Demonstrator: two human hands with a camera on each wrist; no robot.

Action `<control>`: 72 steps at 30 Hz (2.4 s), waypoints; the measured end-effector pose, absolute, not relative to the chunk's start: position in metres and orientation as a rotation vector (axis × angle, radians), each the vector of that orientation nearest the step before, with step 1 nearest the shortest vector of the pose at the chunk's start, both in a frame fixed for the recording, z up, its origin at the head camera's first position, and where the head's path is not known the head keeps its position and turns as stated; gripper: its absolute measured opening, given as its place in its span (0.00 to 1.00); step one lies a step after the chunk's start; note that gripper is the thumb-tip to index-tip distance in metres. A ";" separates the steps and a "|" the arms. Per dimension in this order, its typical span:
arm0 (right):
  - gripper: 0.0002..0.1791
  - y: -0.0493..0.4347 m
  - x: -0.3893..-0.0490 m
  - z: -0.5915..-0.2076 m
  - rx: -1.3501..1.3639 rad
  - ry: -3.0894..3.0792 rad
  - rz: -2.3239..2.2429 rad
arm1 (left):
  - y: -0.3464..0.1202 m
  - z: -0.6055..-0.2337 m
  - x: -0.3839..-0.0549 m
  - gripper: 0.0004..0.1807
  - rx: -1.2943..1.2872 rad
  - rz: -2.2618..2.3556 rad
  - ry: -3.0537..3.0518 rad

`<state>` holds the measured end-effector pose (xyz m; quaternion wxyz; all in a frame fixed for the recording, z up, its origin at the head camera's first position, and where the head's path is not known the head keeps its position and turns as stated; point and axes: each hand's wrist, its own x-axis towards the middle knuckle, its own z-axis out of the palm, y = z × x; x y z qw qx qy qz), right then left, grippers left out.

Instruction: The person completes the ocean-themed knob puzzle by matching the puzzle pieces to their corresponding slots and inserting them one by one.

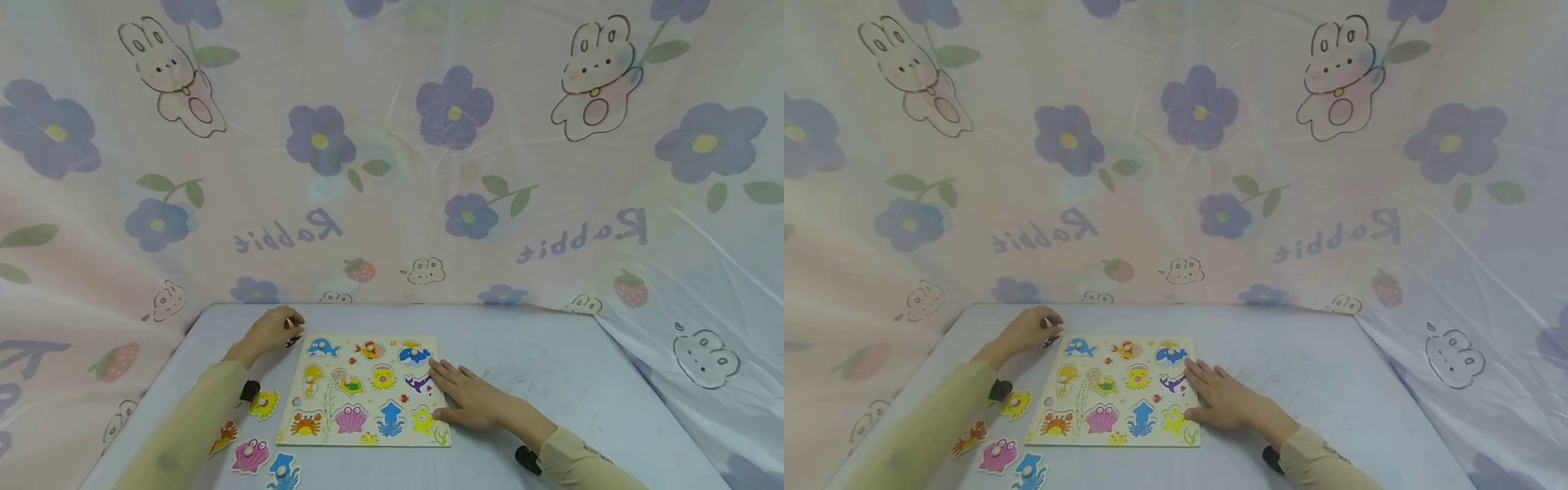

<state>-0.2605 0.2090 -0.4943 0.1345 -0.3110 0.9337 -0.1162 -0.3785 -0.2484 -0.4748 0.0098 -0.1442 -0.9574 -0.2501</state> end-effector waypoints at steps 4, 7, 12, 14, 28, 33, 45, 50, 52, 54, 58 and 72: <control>0.49 0.208 -0.261 -0.494 -0.912 2.701 -0.343 | -0.250 -0.477 -0.379 0.10 -0.428 -0.794 -3.011; 0.49 0.208 -0.261 -0.493 -0.921 2.698 -0.345 | -0.252 -0.479 -0.381 0.09 -0.405 -0.809 -3.027; 0.49 0.208 -0.261 -0.492 -0.923 2.698 -0.352 | -0.256 -0.480 -0.382 0.09 -0.383 -0.819 -3.028; 0.49 0.208 -0.261 -0.492 -0.920 2.696 -0.357 | -0.258 -0.480 -0.380 0.09 -0.402 -0.811 -3.020; 0.48 0.208 -0.258 -0.487 -0.921 2.696 -0.382 | -0.278 -0.473 -0.316 0.05 -0.622 -0.729 -2.993; 0.48 0.208 -0.259 -0.488 -0.928 2.693 -0.390 | -0.281 -0.475 -0.285 0.05 -0.562 -0.748 -3.043; 0.48 0.209 -0.260 -0.492 -0.899 2.693 -0.381 | -0.288 -0.481 -0.247 0.05 -0.634 -0.763 -3.052; 0.48 0.208 -0.260 -0.491 -0.894 2.697 -0.378 | -0.291 -0.486 -0.243 0.07 -0.607 -0.729 -3.078; 0.48 0.208 -0.261 -0.492 -0.898 2.697 -0.381 | -0.292 -0.486 -0.242 0.07 -0.608 -0.714 -3.077; 0.48 0.209 -0.261 -0.492 -0.907 2.695 -0.384 | -0.293 -0.487 -0.240 0.06 -0.604 -0.698 -3.075; 0.48 0.209 -0.260 -0.492 -0.920 2.690 -0.385 | -0.294 -0.487 -0.237 0.05 -0.578 -0.671 -3.081; 0.47 0.209 -0.258 -0.489 -0.918 2.685 -0.388 | -0.291 -0.487 -0.235 0.05 -0.502 -0.675 -3.083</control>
